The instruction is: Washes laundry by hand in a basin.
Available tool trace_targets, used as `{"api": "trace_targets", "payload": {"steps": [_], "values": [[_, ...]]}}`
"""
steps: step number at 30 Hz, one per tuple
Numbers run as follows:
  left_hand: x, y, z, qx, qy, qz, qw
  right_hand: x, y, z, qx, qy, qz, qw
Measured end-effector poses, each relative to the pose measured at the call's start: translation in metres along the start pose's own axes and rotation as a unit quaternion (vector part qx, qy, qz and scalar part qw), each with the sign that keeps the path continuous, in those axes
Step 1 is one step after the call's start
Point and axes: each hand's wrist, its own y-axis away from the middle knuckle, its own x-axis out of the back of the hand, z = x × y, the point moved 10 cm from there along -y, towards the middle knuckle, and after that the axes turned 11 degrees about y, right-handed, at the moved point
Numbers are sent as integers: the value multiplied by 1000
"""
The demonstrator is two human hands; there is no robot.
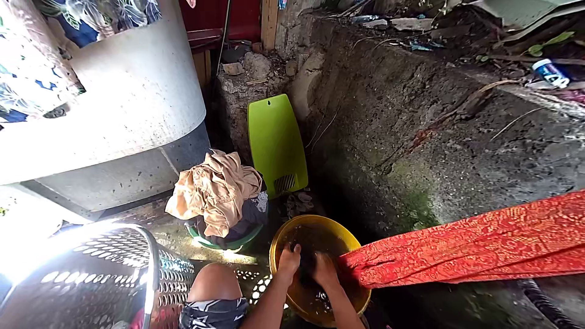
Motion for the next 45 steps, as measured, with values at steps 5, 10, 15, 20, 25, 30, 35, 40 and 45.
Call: {"api": "trace_targets", "payload": {"steps": [5,10,15,20,25,30,35,40,45], "values": [[-6,20,6,22,358,6,933,150,79,-50,219,-354,246,876],[-13,73,79,-79,445,6,892,79,39,3,64,-666,176,722],[-29,72,78,-111,415,-108,897,37,16,-29,138,-827,-7,545],[-16,49,26,34,432,-65,899,90,38,6,48,-625,274,730],[-30,66,48,61,501,-117,855,129,96,-59,251,-254,533,767],[10,59,103,-207,404,31,890,103,77,-30,6,-408,387,827],[-3,93,144,-429,35,16,902,45,43,-49,10,-730,27,683],[10,126,175,-498,-156,53,852,44,55,-75,88,-783,-92,609],[87,200,274,-599,-149,98,781,58,33,-56,161,-672,-26,723]]}}
